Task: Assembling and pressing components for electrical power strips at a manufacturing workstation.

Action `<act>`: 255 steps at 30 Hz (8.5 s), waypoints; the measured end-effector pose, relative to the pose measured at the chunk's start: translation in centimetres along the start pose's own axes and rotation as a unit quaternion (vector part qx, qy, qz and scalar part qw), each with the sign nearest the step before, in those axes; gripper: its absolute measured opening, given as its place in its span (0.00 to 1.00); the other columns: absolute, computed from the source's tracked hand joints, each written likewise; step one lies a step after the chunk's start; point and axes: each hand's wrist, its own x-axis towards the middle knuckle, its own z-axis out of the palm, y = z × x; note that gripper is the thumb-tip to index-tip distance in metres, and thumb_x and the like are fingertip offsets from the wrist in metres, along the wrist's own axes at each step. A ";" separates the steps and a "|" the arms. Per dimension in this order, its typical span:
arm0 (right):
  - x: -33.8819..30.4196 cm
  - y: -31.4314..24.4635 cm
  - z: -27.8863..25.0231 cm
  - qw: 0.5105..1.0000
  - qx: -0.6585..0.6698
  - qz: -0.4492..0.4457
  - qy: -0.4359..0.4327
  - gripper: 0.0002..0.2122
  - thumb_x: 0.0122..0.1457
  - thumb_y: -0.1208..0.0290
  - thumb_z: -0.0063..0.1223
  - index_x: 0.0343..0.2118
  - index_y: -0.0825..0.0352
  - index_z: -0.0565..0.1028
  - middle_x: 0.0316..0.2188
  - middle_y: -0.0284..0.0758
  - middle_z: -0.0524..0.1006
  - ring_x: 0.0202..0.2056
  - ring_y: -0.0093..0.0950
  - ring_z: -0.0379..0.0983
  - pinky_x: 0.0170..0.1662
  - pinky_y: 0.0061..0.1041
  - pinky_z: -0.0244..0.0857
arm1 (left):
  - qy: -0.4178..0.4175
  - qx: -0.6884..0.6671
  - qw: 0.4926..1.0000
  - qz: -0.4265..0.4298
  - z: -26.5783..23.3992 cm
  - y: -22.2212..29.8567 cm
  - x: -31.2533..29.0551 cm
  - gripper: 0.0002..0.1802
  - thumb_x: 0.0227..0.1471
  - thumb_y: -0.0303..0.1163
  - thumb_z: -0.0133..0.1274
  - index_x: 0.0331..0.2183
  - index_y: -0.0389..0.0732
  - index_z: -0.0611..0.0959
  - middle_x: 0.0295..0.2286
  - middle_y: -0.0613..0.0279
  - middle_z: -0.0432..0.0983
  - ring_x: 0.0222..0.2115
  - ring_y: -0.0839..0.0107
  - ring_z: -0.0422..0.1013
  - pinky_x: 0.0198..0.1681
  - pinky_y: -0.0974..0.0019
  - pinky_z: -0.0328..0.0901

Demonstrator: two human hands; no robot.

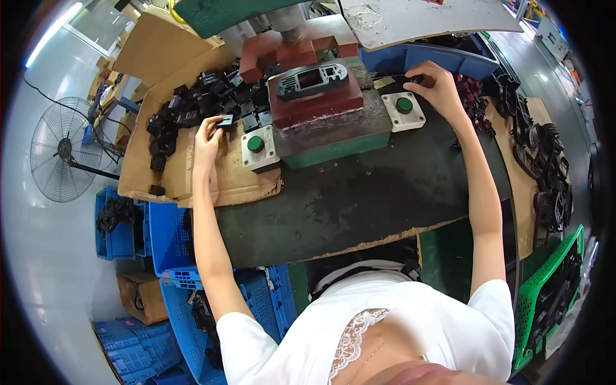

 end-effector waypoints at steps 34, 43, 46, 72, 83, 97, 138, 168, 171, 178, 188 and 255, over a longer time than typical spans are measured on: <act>6.1 -9.8 5.6 0.980 0.140 -0.114 -0.083 0.10 0.54 0.76 0.56 0.38 0.73 0.74 0.33 0.33 0.78 0.34 0.16 0.70 0.42 0.21 0.65 | -0.171 -0.429 0.885 0.052 8.2 10.9 3.0 0.18 0.49 0.20 0.52 0.45 0.34 0.75 0.39 0.61 0.74 0.40 0.75 0.70 0.45 0.71 0.64; 6.1 -8.7 6.0 0.967 0.162 -0.153 -0.119 0.10 0.53 0.75 0.56 0.39 0.70 0.74 0.32 0.35 0.79 0.34 0.22 0.75 0.42 0.23 0.67 | -0.156 -0.162 0.967 0.120 11.4 13.0 2.6 0.20 0.46 0.29 0.61 0.42 0.34 0.75 0.39 0.65 0.75 0.39 0.77 0.69 0.45 0.71 0.62; 6.0 -9.0 5.9 0.970 0.144 -0.163 -0.107 0.10 0.52 0.76 0.56 0.38 0.70 0.74 0.32 0.35 0.79 0.34 0.24 0.75 0.43 0.24 0.67 | -0.137 -0.004 0.975 0.173 11.5 13.7 2.2 0.20 0.45 0.31 0.62 0.40 0.34 0.75 0.37 0.63 0.75 0.38 0.76 0.70 0.43 0.71 0.63; 5.6 -9.8 3.0 0.974 0.120 -0.110 -0.160 0.17 0.53 0.76 0.56 0.47 0.68 0.71 0.36 0.31 0.76 0.38 0.19 0.69 0.42 0.24 0.66 | -0.037 0.130 0.934 0.331 6.4 13.0 -1.1 0.12 0.44 0.22 0.56 0.34 0.33 0.75 0.33 0.54 0.73 0.34 0.61 0.71 0.39 0.66 0.65; -1.6 -7.8 -1.8 0.973 -0.091 -0.109 -0.182 0.11 0.45 0.85 0.56 0.34 0.70 0.72 0.32 0.38 0.75 0.33 0.33 0.72 0.39 0.29 0.65 | -0.083 0.269 0.917 0.284 4.7 9.1 -7.0 0.10 0.42 0.20 0.54 0.29 0.37 0.70 0.28 0.56 0.70 0.34 0.57 0.68 0.40 0.60 0.62; -1.5 -8.2 -1.1 0.975 -0.111 -0.071 -0.176 0.13 0.41 0.86 0.57 0.32 0.70 0.71 0.26 0.37 0.72 0.31 0.32 0.71 0.37 0.28 0.64 | -0.035 0.295 0.920 0.257 5.7 9.8 -7.1 0.10 0.39 0.20 0.55 0.25 0.39 0.71 0.23 0.58 0.69 0.29 0.59 0.69 0.37 0.61 0.64; -16.3 18.4 -24.2 0.763 -0.469 0.437 0.078 0.20 0.52 0.54 0.53 0.40 0.66 0.75 0.40 0.43 0.75 0.44 0.42 0.71 0.45 0.37 0.64 | -0.086 0.032 0.946 0.312 11.1 13.0 -0.5 0.30 0.30 0.23 0.66 0.41 0.39 0.74 0.37 0.56 0.76 0.37 0.64 0.73 0.42 0.67 0.66; -6.2 -5.7 -11.2 0.963 -0.070 0.232 0.117 0.20 0.59 0.72 0.46 0.55 0.70 0.62 0.50 0.41 0.70 0.51 0.30 0.67 0.53 0.26 0.59 | -0.215 -0.453 0.864 -0.040 10.5 15.3 -7.0 0.21 0.46 0.25 0.57 0.42 0.35 0.70 0.37 0.55 0.72 0.37 0.68 0.72 0.44 0.67 0.65; -4.1 -11.3 -3.8 0.987 0.135 -0.018 -0.082 0.25 0.54 0.77 0.47 0.57 0.67 0.60 0.53 0.38 0.68 0.52 0.30 0.65 0.55 0.31 0.58 | -0.285 -0.590 0.752 -0.078 11.0 13.4 -8.7 0.22 0.54 0.39 0.50 0.45 0.32 0.68 0.38 0.43 0.72 0.35 0.60 0.73 0.44 0.61 0.66; -2.3 -15.7 2.5 0.942 0.262 -0.085 -0.193 0.13 0.56 0.80 0.50 0.45 0.74 0.67 0.27 0.30 0.68 0.29 0.15 0.65 0.34 0.17 0.66 | -0.358 -0.582 0.710 -0.170 12.4 13.1 -11.1 0.30 0.61 0.50 0.32 0.49 0.33 0.67 0.39 0.42 0.72 0.36 0.62 0.72 0.44 0.61 0.65; -4.0 -13.7 5.5 0.937 0.300 0.015 -0.180 0.09 0.55 0.81 0.51 0.38 0.74 0.67 0.23 0.30 0.70 0.28 0.16 0.72 0.31 0.16 0.66 | -0.283 -0.506 0.796 -0.175 12.6 12.1 -11.1 0.26 0.61 0.47 0.36 0.49 0.35 0.67 0.40 0.48 0.73 0.37 0.61 0.73 0.37 0.60 0.70; -5.2 -13.8 6.2 0.952 0.208 -0.021 -0.224 0.10 0.47 0.87 0.56 0.30 0.71 0.66 0.25 0.33 0.65 0.27 0.23 0.66 0.32 0.20 0.65 | -0.156 0.038 0.969 0.189 11.5 13.3 -10.9 0.16 0.37 0.31 0.67 0.27 0.38 0.76 0.21 0.62 0.77 0.21 0.74 0.75 0.26 0.76 0.67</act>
